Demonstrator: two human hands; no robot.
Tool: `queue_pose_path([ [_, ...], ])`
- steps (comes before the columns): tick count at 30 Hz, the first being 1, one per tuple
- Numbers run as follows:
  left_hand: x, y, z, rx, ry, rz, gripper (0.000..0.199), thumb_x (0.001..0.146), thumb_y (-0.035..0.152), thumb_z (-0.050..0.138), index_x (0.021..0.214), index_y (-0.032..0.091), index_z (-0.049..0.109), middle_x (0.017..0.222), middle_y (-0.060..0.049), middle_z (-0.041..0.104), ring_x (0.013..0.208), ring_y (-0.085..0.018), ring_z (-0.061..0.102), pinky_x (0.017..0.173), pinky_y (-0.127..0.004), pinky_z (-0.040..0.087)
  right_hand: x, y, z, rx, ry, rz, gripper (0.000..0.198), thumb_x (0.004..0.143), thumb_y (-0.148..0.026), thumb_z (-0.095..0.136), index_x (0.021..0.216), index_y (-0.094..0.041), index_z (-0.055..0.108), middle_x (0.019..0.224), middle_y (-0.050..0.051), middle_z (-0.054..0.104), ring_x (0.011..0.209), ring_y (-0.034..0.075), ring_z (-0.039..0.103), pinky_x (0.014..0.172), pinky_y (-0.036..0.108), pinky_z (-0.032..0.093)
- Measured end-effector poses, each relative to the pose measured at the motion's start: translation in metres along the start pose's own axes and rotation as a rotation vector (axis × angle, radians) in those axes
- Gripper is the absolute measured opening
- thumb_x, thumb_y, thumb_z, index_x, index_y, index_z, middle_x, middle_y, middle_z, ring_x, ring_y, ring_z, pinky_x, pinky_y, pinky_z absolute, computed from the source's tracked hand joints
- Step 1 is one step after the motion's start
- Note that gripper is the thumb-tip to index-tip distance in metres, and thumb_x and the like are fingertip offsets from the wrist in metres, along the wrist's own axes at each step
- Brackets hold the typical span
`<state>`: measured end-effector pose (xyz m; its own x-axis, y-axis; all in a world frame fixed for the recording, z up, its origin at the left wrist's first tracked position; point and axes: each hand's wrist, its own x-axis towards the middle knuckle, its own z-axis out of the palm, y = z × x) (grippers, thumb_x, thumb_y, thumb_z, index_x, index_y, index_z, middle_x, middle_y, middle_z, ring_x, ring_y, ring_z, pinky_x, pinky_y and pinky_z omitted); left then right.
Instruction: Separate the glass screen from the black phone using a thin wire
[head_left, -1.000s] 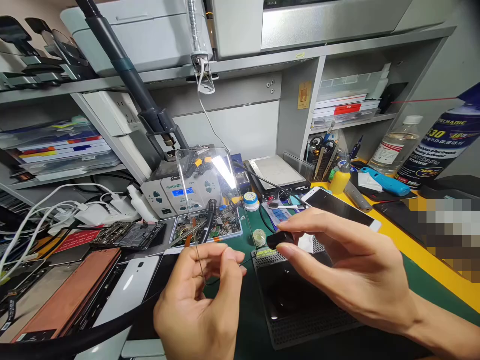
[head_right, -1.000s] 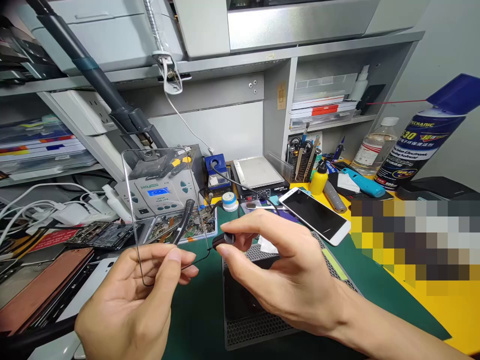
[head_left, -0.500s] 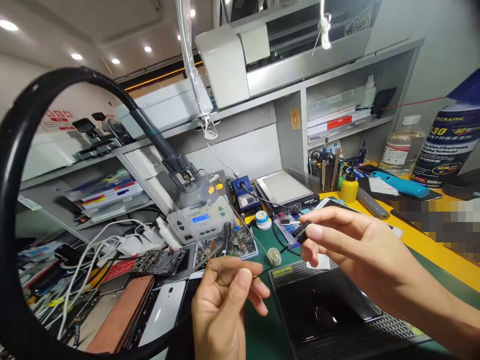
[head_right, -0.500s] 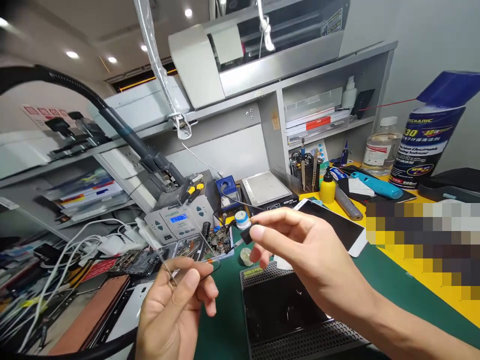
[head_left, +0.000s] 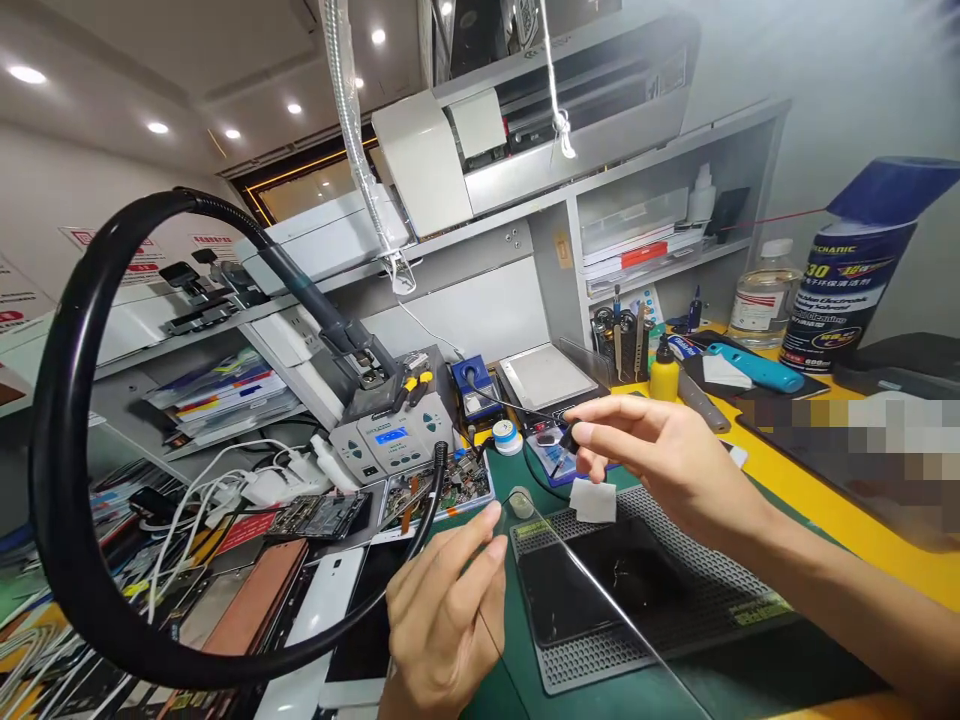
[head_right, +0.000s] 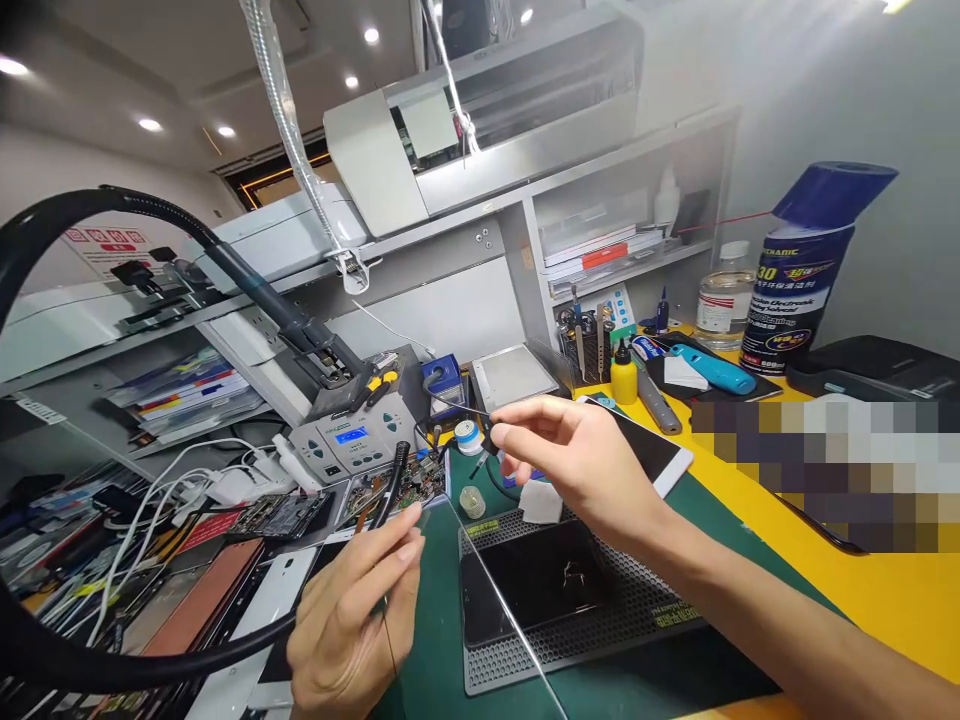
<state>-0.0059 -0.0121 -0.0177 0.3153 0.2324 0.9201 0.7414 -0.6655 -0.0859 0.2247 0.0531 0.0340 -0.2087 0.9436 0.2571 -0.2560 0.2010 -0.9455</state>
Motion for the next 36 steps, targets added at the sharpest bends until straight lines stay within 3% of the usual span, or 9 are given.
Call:
queue_pose_path([
  [5, 0.004, 0.007, -0.001, 0.016, -0.048, 0.107, 0.038, 0.074, -0.007, 0.072, 0.106, 0.011, 0.064, 0.104, -0.017, 0.079, 0.093, -0.02, 0.076, 0.074, -0.03, 0.064, -0.008, -0.004, 0.009, -0.053, -0.019, -0.004, 0.029, 0.071, -0.033, 0.088, 0.093, -0.017, 0.076, 0.068, 0.0, 0.072, 0.061, 0.013, 0.062, 0.059, 0.024, 0.052],
  [15, 0.007, 0.012, -0.006, 0.074, -0.118, 0.115, 0.035, 0.073, -0.005, 0.077, 0.1, 0.013, 0.064, 0.1, -0.016, 0.08, 0.089, -0.018, 0.077, 0.074, -0.028, 0.064, -0.011, -0.004, 0.014, -0.167, -0.018, -0.08, 0.02, 0.075, -0.032, 0.084, 0.09, -0.019, 0.078, 0.076, 0.002, 0.075, 0.063, 0.014, 0.068, 0.059, 0.023, 0.058],
  [20, 0.005, 0.011, -0.004, 0.058, -0.063, 0.128, 0.035, 0.07, -0.008, 0.078, 0.096, 0.011, 0.065, 0.098, -0.016, 0.08, 0.089, -0.018, 0.077, 0.073, -0.026, 0.063, -0.012, -0.001, 0.014, -0.259, -0.009, -0.125, 0.019, 0.079, -0.03, 0.081, 0.094, -0.02, 0.079, 0.081, 0.003, 0.076, 0.066, 0.015, 0.069, 0.062, 0.025, 0.058],
  [24, 0.002, 0.008, -0.001, 0.058, -0.03, 0.174, 0.032, 0.07, -0.007, 0.079, 0.094, 0.01, 0.066, 0.101, -0.017, 0.08, 0.093, -0.018, 0.076, 0.073, -0.025, 0.062, -0.011, -0.003, 0.013, -0.191, 0.024, -0.115, 0.02, 0.075, -0.028, 0.085, 0.092, -0.02, 0.079, 0.079, 0.002, 0.077, 0.065, 0.013, 0.069, 0.062, 0.022, 0.058],
  [28, 0.001, 0.008, -0.001, 0.06, -0.041, 0.163, 0.031, 0.071, -0.006, 0.079, 0.094, 0.011, 0.068, 0.104, -0.015, 0.08, 0.093, -0.018, 0.076, 0.074, -0.024, 0.062, -0.01, -0.005, 0.012, -0.109, 0.011, -0.064, 0.021, 0.073, -0.031, 0.086, 0.089, -0.02, 0.078, 0.073, 0.001, 0.075, 0.06, 0.013, 0.068, 0.059, 0.023, 0.059],
  [36, 0.003, 0.016, 0.0, 0.042, 0.025, 0.106, 0.026, 0.071, -0.007, 0.074, 0.088, 0.012, 0.069, 0.099, -0.012, 0.081, 0.087, -0.018, 0.077, 0.069, -0.022, 0.061, -0.013, -0.004, 0.011, -0.226, -0.017, -0.113, 0.018, 0.077, -0.026, 0.084, 0.094, -0.022, 0.079, 0.083, 0.002, 0.077, 0.069, 0.014, 0.07, 0.064, 0.023, 0.058],
])
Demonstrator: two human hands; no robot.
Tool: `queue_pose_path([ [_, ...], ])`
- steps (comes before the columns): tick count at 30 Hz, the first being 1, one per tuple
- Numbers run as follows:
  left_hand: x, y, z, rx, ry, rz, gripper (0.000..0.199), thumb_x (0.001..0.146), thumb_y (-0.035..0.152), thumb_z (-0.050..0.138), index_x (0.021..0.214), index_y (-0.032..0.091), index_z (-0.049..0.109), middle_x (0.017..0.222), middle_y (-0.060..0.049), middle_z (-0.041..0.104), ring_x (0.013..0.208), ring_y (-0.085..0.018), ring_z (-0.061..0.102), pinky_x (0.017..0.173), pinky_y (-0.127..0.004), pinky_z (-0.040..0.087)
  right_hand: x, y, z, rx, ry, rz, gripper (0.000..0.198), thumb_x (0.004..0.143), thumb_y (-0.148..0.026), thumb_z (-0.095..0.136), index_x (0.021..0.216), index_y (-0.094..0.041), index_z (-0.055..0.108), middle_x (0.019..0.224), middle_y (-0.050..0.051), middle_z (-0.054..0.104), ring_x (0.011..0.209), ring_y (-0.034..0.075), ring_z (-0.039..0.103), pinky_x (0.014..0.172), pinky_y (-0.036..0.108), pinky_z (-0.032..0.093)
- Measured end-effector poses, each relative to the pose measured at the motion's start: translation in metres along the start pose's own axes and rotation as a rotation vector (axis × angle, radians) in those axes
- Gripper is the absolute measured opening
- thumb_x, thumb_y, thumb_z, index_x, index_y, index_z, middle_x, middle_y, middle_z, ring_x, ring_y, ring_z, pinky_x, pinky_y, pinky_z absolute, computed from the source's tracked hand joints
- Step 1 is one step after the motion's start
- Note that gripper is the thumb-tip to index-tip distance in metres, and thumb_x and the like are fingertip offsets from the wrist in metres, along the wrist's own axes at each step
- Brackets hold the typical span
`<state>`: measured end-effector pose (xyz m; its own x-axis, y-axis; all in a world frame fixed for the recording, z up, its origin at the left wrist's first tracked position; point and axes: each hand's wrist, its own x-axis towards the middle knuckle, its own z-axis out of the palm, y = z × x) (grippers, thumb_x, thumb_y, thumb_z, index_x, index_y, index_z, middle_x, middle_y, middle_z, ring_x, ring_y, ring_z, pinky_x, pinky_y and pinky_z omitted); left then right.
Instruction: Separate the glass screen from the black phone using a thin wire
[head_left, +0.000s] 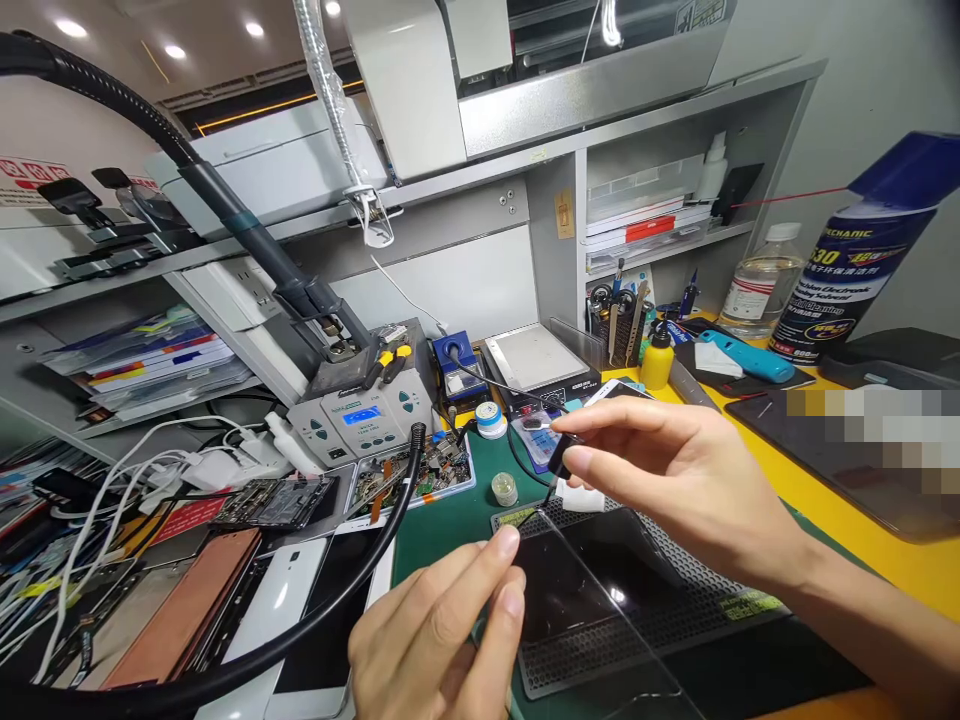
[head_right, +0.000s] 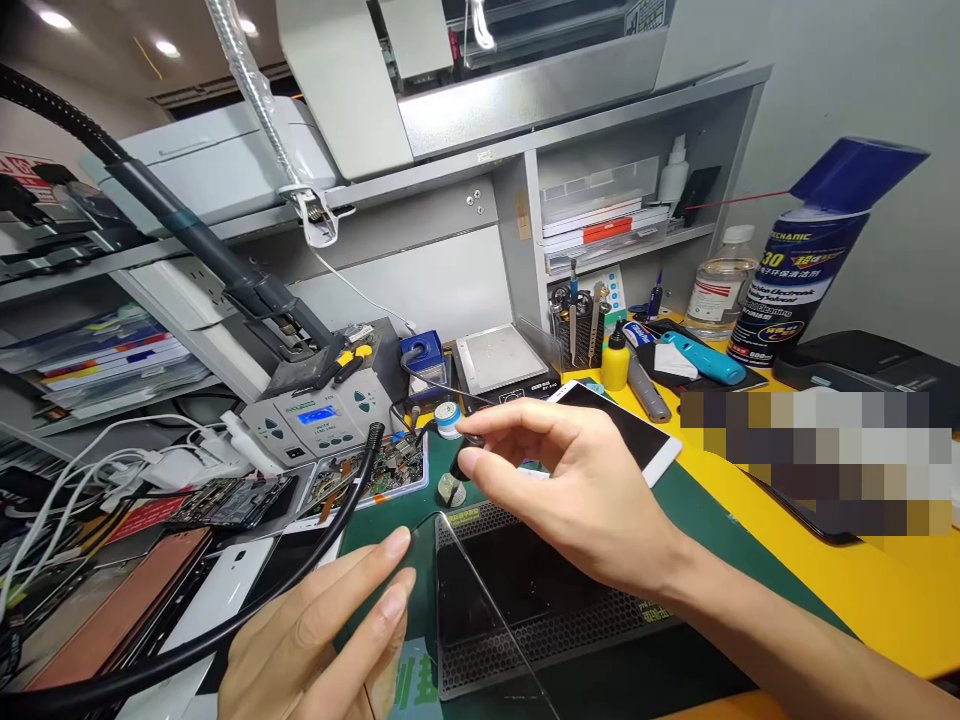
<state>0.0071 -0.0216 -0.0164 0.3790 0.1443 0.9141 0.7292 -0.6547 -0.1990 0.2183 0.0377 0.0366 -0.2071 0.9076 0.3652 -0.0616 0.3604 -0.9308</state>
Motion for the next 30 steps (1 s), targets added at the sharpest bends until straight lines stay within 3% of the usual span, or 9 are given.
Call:
queue_pose_path([
  [5, 0.0047, 0.0041, -0.0004, -0.02, -0.015, -0.074, 0.031, 0.069, -0.01, 0.073, 0.088, 0.014, 0.069, 0.094, -0.01, 0.081, 0.082, -0.018, 0.077, 0.066, -0.023, 0.061, 0.0, -0.0016, -0.0014, 0.101, -0.045, 0.044, 0.014, 0.081, -0.028, 0.08, 0.093, -0.021, 0.079, 0.078, 0.002, 0.074, 0.064, 0.013, 0.069, 0.06, 0.022, 0.058],
  [16, 0.0011, 0.0071, -0.0005, -0.061, -0.018, -0.2, 0.037, 0.069, -0.008, 0.072, 0.092, 0.021, 0.066, 0.096, -0.003, 0.082, 0.077, -0.015, 0.077, 0.066, -0.02, 0.061, -0.0012, -0.0018, -0.0027, 0.073, -0.07, 0.043, 0.018, 0.081, -0.03, 0.08, 0.096, -0.02, 0.078, 0.08, 0.003, 0.074, 0.067, 0.015, 0.069, 0.062, 0.025, 0.059],
  [20, -0.0006, 0.0062, 0.0002, -0.087, -0.04, -0.213, 0.036, 0.07, -0.006, 0.073, 0.092, 0.022, 0.066, 0.098, -0.002, 0.081, 0.077, -0.015, 0.077, 0.065, -0.021, 0.061, -0.002, 0.0005, -0.0024, -0.042, -0.064, -0.003, 0.019, 0.084, -0.031, 0.078, 0.1, -0.022, 0.079, 0.087, 0.004, 0.075, 0.071, 0.014, 0.068, 0.064, 0.024, 0.058],
  [25, 0.0002, 0.0069, 0.0023, -0.093, 0.01, -0.203, 0.037, 0.069, -0.009, 0.072, 0.091, 0.019, 0.067, 0.099, -0.004, 0.081, 0.079, -0.015, 0.077, 0.066, -0.021, 0.061, -0.0012, -0.0019, -0.004, 0.066, -0.029, 0.021, 0.011, 0.083, -0.03, 0.079, 0.093, -0.024, 0.078, 0.081, 0.0, 0.075, 0.069, 0.012, 0.068, 0.065, 0.02, 0.056],
  [30, 0.0017, 0.0098, -0.0004, -0.083, -0.039, -0.227, 0.035, 0.07, -0.008, 0.073, 0.091, 0.02, 0.067, 0.099, -0.003, 0.081, 0.08, -0.014, 0.077, 0.068, -0.02, 0.06, -0.0009, -0.0003, -0.0038, 0.052, -0.088, 0.041, 0.013, 0.084, -0.029, 0.078, 0.096, -0.026, 0.079, 0.084, 0.0, 0.075, 0.071, 0.012, 0.068, 0.066, 0.021, 0.056],
])
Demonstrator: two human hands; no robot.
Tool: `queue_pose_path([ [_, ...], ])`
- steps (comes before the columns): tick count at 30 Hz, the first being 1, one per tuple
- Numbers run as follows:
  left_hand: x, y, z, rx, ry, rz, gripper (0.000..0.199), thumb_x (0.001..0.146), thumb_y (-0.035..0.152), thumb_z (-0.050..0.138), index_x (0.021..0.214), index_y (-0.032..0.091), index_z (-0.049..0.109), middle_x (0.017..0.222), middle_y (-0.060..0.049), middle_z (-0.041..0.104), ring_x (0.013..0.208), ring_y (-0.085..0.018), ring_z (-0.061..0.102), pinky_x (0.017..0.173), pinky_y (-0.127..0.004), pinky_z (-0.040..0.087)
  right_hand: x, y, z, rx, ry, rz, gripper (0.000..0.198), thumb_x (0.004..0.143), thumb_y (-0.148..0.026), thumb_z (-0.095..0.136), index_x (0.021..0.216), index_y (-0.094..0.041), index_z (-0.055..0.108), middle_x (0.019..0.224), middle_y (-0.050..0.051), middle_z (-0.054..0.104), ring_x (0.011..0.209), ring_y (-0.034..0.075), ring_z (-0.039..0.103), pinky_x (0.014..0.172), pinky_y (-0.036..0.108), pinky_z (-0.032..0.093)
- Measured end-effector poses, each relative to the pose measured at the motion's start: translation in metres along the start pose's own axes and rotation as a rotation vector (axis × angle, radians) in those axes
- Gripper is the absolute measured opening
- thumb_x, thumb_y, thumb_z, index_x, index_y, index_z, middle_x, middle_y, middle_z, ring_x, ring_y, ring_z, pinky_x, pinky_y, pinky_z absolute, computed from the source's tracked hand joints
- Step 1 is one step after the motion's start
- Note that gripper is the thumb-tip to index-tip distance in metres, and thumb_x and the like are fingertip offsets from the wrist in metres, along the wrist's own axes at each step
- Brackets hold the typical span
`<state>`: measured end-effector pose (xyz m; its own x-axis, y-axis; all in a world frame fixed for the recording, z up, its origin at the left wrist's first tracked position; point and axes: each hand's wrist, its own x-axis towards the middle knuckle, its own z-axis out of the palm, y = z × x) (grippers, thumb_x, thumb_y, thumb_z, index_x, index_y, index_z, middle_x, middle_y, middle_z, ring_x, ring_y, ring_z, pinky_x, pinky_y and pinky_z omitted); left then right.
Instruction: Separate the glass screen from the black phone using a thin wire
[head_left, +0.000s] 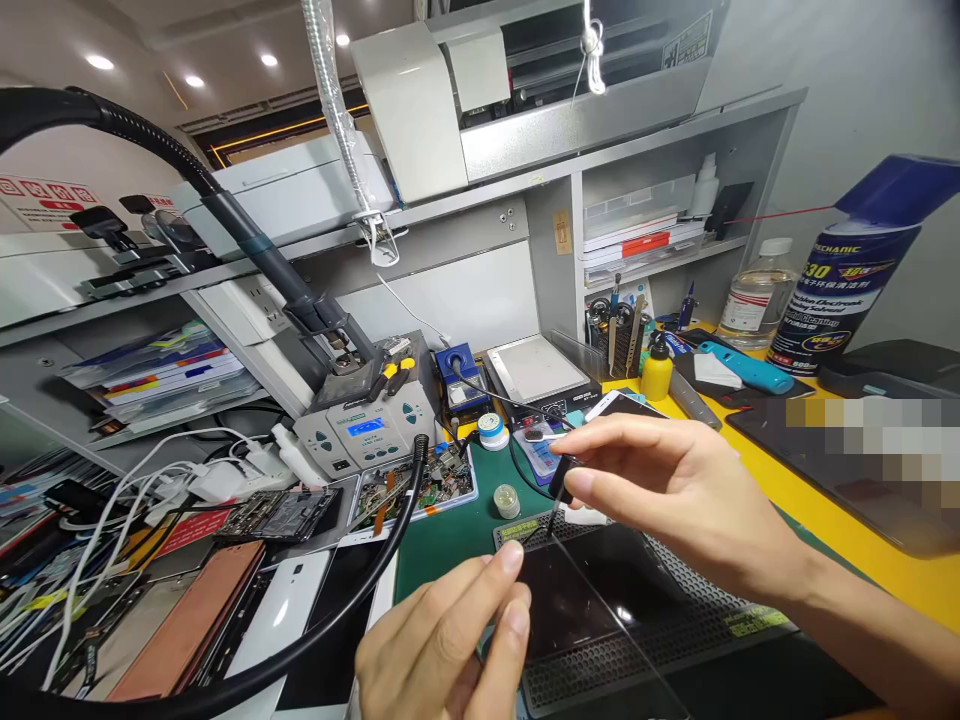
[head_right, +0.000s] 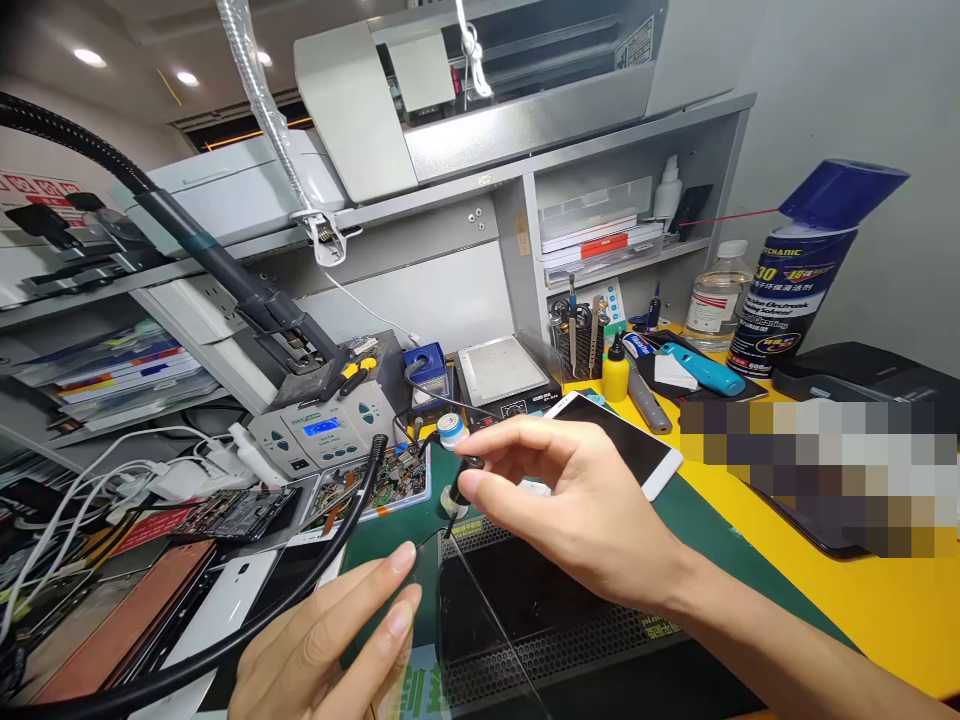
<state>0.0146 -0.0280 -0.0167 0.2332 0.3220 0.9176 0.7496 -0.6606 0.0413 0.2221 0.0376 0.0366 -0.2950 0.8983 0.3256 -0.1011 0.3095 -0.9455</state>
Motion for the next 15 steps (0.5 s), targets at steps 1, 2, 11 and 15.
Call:
queue_pose_path([
  [1, 0.0, 0.001, -0.001, 0.02, 0.003, 0.015, 0.034, 0.071, -0.008, 0.073, 0.091, 0.019, 0.067, 0.098, -0.004, 0.081, 0.081, -0.014, 0.077, 0.069, -0.02, 0.06, 0.001, 0.001, 0.0, -0.022, 0.012, -0.004, 0.014, 0.084, -0.03, 0.078, 0.098, -0.026, 0.079, 0.086, 0.0, 0.075, 0.072, 0.012, 0.068, 0.067, 0.021, 0.056],
  [2, 0.0, 0.001, -0.002, 0.043, 0.008, 0.042, 0.033, 0.071, -0.008, 0.073, 0.091, 0.018, 0.067, 0.098, -0.005, 0.081, 0.082, -0.015, 0.077, 0.07, -0.021, 0.06, 0.001, 0.002, 0.001, -0.036, 0.032, -0.008, 0.015, 0.084, -0.03, 0.079, 0.098, -0.025, 0.078, 0.087, 0.0, 0.075, 0.073, 0.012, 0.068, 0.067, 0.022, 0.056],
  [11, 0.0, -0.019, -0.002, 0.107, -0.007, 0.17, 0.039, 0.071, -0.009, 0.077, 0.103, 0.01, 0.064, 0.104, -0.016, 0.079, 0.095, -0.017, 0.074, 0.077, -0.028, 0.061, 0.008, 0.002, -0.001, 0.035, 0.127, 0.065, 0.023, 0.079, -0.035, 0.083, 0.087, -0.02, 0.069, 0.064, -0.002, 0.071, 0.057, 0.011, 0.066, 0.059, 0.021, 0.053],
  [15, -0.004, -0.026, -0.002, 0.133, -0.004, 0.151, 0.041, 0.07, -0.009, 0.078, 0.104, 0.009, 0.066, 0.108, -0.018, 0.078, 0.097, -0.019, 0.074, 0.077, -0.029, 0.06, 0.01, 0.009, -0.004, 0.033, 0.07, 0.135, 0.026, 0.082, -0.038, 0.08, 0.083, -0.02, 0.06, 0.059, -0.003, 0.07, 0.055, 0.014, 0.067, 0.061, 0.026, 0.054],
])
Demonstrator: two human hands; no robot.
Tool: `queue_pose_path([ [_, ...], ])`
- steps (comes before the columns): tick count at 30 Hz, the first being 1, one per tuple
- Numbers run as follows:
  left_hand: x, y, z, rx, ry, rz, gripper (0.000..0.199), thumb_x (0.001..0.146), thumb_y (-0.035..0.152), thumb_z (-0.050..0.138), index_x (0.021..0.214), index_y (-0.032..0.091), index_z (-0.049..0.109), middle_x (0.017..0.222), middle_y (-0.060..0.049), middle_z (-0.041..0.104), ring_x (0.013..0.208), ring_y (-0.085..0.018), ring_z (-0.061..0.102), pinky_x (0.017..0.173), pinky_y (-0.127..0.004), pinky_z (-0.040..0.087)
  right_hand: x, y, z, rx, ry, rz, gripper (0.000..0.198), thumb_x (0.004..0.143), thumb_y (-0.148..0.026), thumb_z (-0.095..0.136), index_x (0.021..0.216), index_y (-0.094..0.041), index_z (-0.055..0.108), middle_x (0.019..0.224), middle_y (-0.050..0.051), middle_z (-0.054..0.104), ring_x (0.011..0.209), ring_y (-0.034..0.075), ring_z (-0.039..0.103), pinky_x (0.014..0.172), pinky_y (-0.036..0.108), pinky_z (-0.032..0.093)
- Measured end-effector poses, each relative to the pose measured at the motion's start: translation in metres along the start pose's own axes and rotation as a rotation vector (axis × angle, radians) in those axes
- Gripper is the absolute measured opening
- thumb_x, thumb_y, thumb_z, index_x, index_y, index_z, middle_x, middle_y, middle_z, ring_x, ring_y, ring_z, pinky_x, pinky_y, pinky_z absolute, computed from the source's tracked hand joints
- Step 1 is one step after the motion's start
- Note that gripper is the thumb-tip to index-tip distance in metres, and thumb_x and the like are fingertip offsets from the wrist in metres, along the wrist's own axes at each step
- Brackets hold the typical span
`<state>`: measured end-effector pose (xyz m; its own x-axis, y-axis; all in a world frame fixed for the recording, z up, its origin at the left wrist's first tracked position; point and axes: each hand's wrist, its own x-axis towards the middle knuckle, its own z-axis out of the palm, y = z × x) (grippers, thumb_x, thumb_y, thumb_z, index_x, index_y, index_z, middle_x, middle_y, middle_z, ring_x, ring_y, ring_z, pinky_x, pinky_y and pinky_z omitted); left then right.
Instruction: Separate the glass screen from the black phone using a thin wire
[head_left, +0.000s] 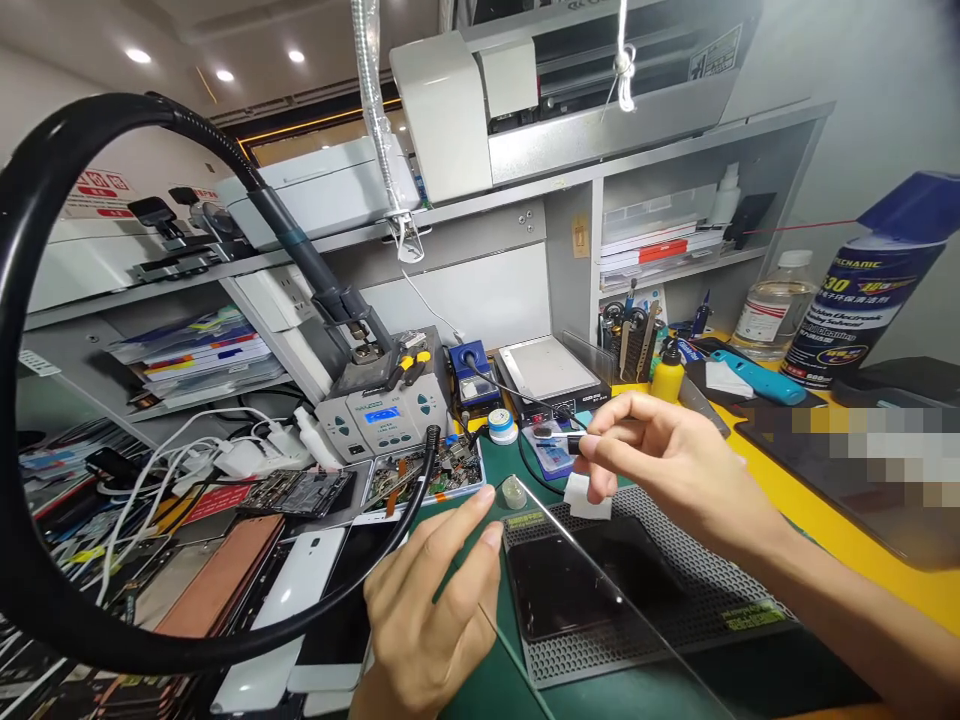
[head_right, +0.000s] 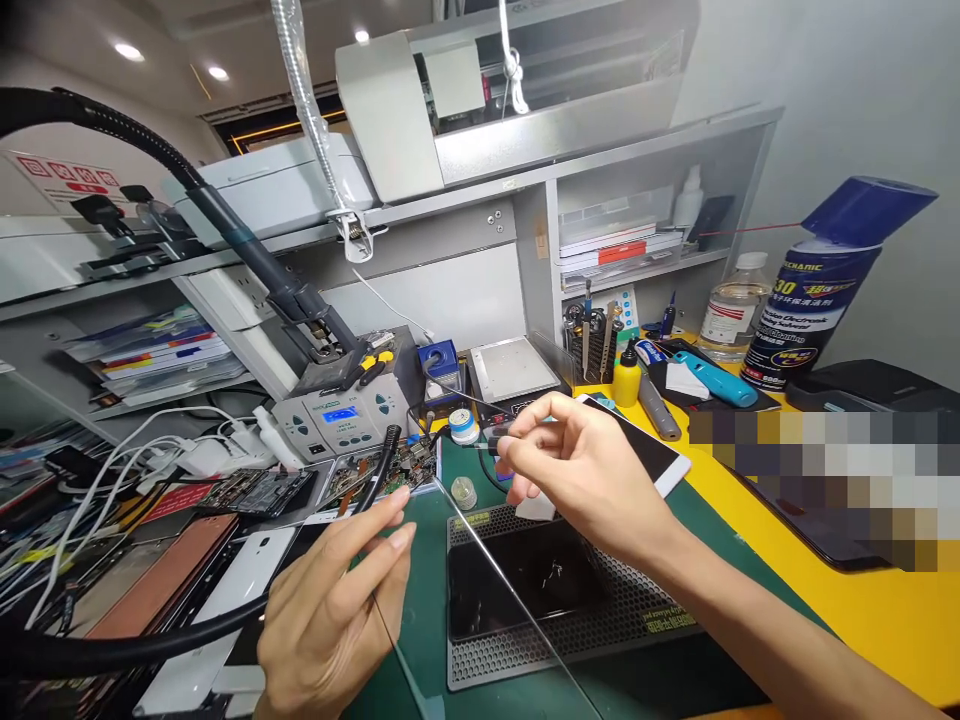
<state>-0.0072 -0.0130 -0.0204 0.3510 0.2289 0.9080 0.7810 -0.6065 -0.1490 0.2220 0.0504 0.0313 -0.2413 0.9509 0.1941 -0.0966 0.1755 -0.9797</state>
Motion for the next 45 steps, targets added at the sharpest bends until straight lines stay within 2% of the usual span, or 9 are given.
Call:
queue_pose_path([
  [3, -0.002, -0.002, 0.0, 0.007, -0.005, -0.015, 0.041, 0.07, -0.01, 0.078, 0.104, 0.009, 0.067, 0.109, -0.018, 0.077, 0.095, -0.019, 0.074, 0.079, -0.031, 0.06, 0.003, 0.004, -0.001, -0.031, -0.039, 0.035, 0.021, 0.086, -0.038, 0.075, 0.091, -0.019, 0.065, 0.055, -0.003, 0.068, 0.054, 0.014, 0.067, 0.06, 0.026, 0.053],
  [6, -0.001, -0.005, 0.001, 0.009, 0.005, -0.029, 0.042, 0.068, -0.01, 0.079, 0.104, 0.009, 0.067, 0.11, -0.019, 0.077, 0.093, -0.019, 0.074, 0.075, -0.03, 0.06, 0.006, 0.007, -0.002, -0.048, -0.121, 0.106, 0.028, 0.087, -0.04, 0.073, 0.103, -0.017, 0.072, 0.056, -0.002, 0.069, 0.056, 0.015, 0.068, 0.058, 0.027, 0.052],
  [12, 0.003, -0.009, 0.0, 0.089, 0.035, -0.041, 0.04, 0.067, -0.008, 0.081, 0.099, 0.011, 0.069, 0.105, -0.018, 0.079, 0.082, -0.018, 0.075, 0.069, -0.028, 0.059, 0.008, 0.013, 0.0, -0.046, -0.228, 0.217, 0.027, 0.087, -0.036, 0.074, 0.104, -0.016, 0.077, 0.067, 0.003, 0.076, 0.062, 0.013, 0.067, 0.065, 0.026, 0.051],
  [17, 0.003, -0.009, -0.001, 0.125, 0.03, -0.035, 0.037, 0.068, -0.006, 0.082, 0.098, 0.012, 0.07, 0.106, -0.017, 0.078, 0.081, -0.018, 0.075, 0.069, -0.027, 0.059, 0.007, 0.017, 0.006, 0.125, -0.27, 0.325, 0.028, 0.084, -0.038, 0.078, 0.101, -0.015, 0.076, 0.076, 0.003, 0.075, 0.068, 0.015, 0.072, 0.069, 0.027, 0.054],
  [20, 0.002, -0.008, 0.0, 0.144, 0.006, -0.013, 0.035, 0.069, -0.005, 0.081, 0.097, 0.013, 0.071, 0.107, -0.017, 0.078, 0.083, -0.018, 0.075, 0.07, -0.026, 0.058, 0.005, 0.018, 0.01, 0.236, -0.287, 0.396, 0.034, 0.079, -0.034, 0.083, 0.106, -0.015, 0.073, 0.08, 0.003, 0.074, 0.073, 0.019, 0.075, 0.072, 0.03, 0.056],
  [26, -0.002, -0.006, -0.001, 0.174, -0.048, 0.006, 0.037, 0.071, -0.002, 0.081, 0.102, 0.016, 0.072, 0.112, -0.015, 0.076, 0.089, -0.019, 0.074, 0.074, -0.027, 0.058, 0.0, 0.021, 0.02, 0.371, -0.269, 0.486, 0.042, 0.076, -0.018, 0.084, 0.114, -0.014, 0.067, 0.078, 0.004, 0.075, 0.073, 0.018, 0.075, 0.071, 0.029, 0.057],
  [34, -0.004, -0.004, 0.004, 0.148, -0.079, -0.03, 0.037, 0.071, 0.0, 0.081, 0.103, 0.016, 0.072, 0.116, -0.015, 0.07, 0.092, -0.019, 0.072, 0.07, -0.025, 0.058, -0.006, 0.018, 0.028, 0.424, -0.143, 0.486, 0.047, 0.068, -0.004, 0.08, 0.114, -0.014, 0.07, 0.076, 0.0, 0.071, 0.068, 0.013, 0.07, 0.069, 0.024, 0.055],
  [40, -0.005, -0.004, 0.007, 0.107, -0.089, -0.112, 0.037, 0.074, -0.001, 0.078, 0.105, 0.017, 0.07, 0.121, -0.016, 0.066, 0.094, -0.02, 0.071, 0.066, -0.025, 0.058, -0.006, 0.018, 0.03, 0.331, -0.072, 0.396, 0.053, 0.064, -0.005, 0.081, 0.114, -0.017, 0.072, 0.085, -0.001, 0.07, 0.07, 0.013, 0.068, 0.068, 0.025, 0.055],
  [45, -0.003, -0.002, 0.009, 0.043, -0.123, -0.169, 0.047, 0.078, -0.003, 0.072, 0.121, 0.014, 0.064, 0.129, -0.017, 0.062, 0.101, -0.02, 0.069, 0.075, -0.029, 0.061, -0.006, 0.014, 0.03, 0.226, 0.001, 0.345, 0.055, 0.063, -0.009, 0.081, 0.116, -0.019, 0.072, 0.092, -0.001, 0.069, 0.067, 0.012, 0.067, 0.071, 0.028, 0.057],
])
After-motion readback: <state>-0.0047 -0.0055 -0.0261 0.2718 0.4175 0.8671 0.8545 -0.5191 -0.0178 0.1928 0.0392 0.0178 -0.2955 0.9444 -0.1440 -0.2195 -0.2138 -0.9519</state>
